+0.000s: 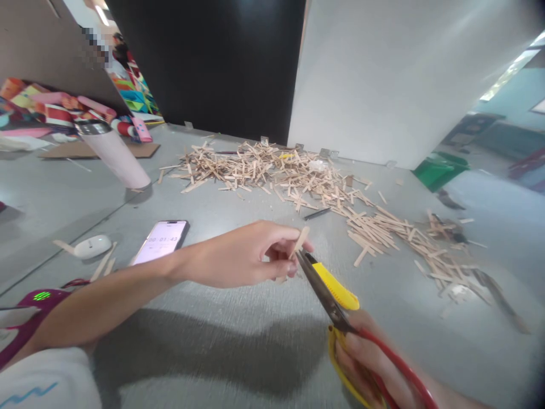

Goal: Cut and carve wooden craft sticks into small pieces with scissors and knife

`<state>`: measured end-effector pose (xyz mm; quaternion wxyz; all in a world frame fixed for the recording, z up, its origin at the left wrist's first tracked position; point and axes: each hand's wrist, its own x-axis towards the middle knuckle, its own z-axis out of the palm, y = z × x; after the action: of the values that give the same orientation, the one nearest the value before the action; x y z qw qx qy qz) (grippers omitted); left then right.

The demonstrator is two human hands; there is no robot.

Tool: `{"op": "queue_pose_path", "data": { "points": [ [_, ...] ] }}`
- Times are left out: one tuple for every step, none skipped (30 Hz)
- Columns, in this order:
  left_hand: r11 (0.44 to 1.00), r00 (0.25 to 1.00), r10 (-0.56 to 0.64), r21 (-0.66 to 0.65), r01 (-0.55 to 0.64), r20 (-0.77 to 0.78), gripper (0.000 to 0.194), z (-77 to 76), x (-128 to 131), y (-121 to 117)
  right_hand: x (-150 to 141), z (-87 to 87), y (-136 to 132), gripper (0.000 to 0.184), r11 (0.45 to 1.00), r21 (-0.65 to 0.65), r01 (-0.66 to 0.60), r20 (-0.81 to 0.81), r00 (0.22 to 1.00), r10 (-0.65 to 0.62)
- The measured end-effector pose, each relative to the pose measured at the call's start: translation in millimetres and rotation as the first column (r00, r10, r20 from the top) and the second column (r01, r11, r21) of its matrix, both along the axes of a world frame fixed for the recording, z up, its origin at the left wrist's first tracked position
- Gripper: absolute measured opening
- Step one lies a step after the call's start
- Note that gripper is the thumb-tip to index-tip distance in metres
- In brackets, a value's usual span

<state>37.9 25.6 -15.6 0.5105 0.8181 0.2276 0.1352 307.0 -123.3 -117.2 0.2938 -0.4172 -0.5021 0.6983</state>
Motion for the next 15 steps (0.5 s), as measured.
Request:
{"op": "queue_pose_path", "data": {
  "points": [
    [0.999,1.0,-0.014,0.031,0.015,-0.011,0.011,0.5,-0.6,0.9,-0.2,4.7,1.8,0.068,1.0,-0.019,-0.017,0.018,1.0,0.017],
    [0.998,0.999,-0.025,0.064,0.027,-0.027,0.007,1.0,-1.4,1.9,-0.3,10.5,3.9,0.07,0.999,-0.037,-0.033,0.049,0.998,0.035],
    [0.995,0.998,-0.033,0.096,0.037,-0.049,0.007,1.5,-2.4,3.0,-0.3,16.6,6.4,0.072,0.998,-0.05,-0.046,0.093,0.994,0.05],
    [0.991,0.997,-0.036,0.123,0.045,-0.075,0.011,2.0,-3.7,4.1,-0.1,22.4,9.0,0.074,0.997,-0.058,-0.054,0.145,0.987,0.062],
    [0.988,0.994,-0.037,0.146,0.052,-0.103,0.013,2.4,-5.0,5.2,0.3,27.3,11.6,0.075,0.996,-0.059,-0.065,0.199,0.977,0.076],
    [0.985,0.991,-0.034,0.163,0.056,-0.133,0.014,2.8,-6.4,6.0,1.1,31.1,14.1,0.077,0.994,-0.06,-0.087,0.244,0.965,0.099],
    [0.983,0.986,-0.032,0.175,0.06,-0.162,0.014,3.1,-7.7,6.8,2.1,33.8,16.2,0.078,0.993,-0.056,-0.102,0.282,0.953,0.114],
    [0.981,0.981,-0.029,0.183,0.064,-0.189,0.014,3.4,-8.8,7.3,3.2,35.4,18.0,0.079,0.992,-0.048,-0.118,0.311,0.942,0.128],
    [0.98,0.977,-0.028,0.188,0.068,-0.212,0.015,3.6,-9.6,7.7,4.3,36.3,19.4,0.08,0.99,-0.043,-0.137,0.33,0.933,0.144],
    [0.979,0.973,-0.028,0.189,0.072,-0.228,0.016,3.9,-10.3,7.9,5.3,36.7,20.4,0.081,0.987,-0.047,-0.157,0.349,0.923,0.163],
    [0.979,0.97,-0.03,0.187,0.076,-0.24,0.017,4.3,-10.7,8.0,6.1,36.8,21.0,0.081,0.984,-0.057,-0.17,0.368,0.913,0.178],
    [0.98,0.968,-0.03,0.185,0.078,-0.25,0.018,4.7,-10.9,8.1,6.7,36.6,21.4,0.081,0.983,-0.064,-0.172,0.385,0.905,0.183],
    [0.98,0.965,-0.028,0.183,0.078,-0.26,0.018,5.1,-10.8,8.2,7.0,36.0,21.5,0.08,0.984,-0.069,-0.164,0.392,0.903,0.178],
    [0.98,0.962,-0.024,0.182,0.076,-0.272,0.018,5.4,-10.6,8.3,7.0,34.8,21.4,0.08,0.984,-0.078,-0.163,0.381,0.907,0.18],
    [0.981,0.958,-0.02,0.181,0.074,-0.285,0.018,5.5,-10.3,8.4,6.8,32.9,21.1,0.08,0.984,-0.081,-0.158,0.355,0.918,0.176]
  ]
}}
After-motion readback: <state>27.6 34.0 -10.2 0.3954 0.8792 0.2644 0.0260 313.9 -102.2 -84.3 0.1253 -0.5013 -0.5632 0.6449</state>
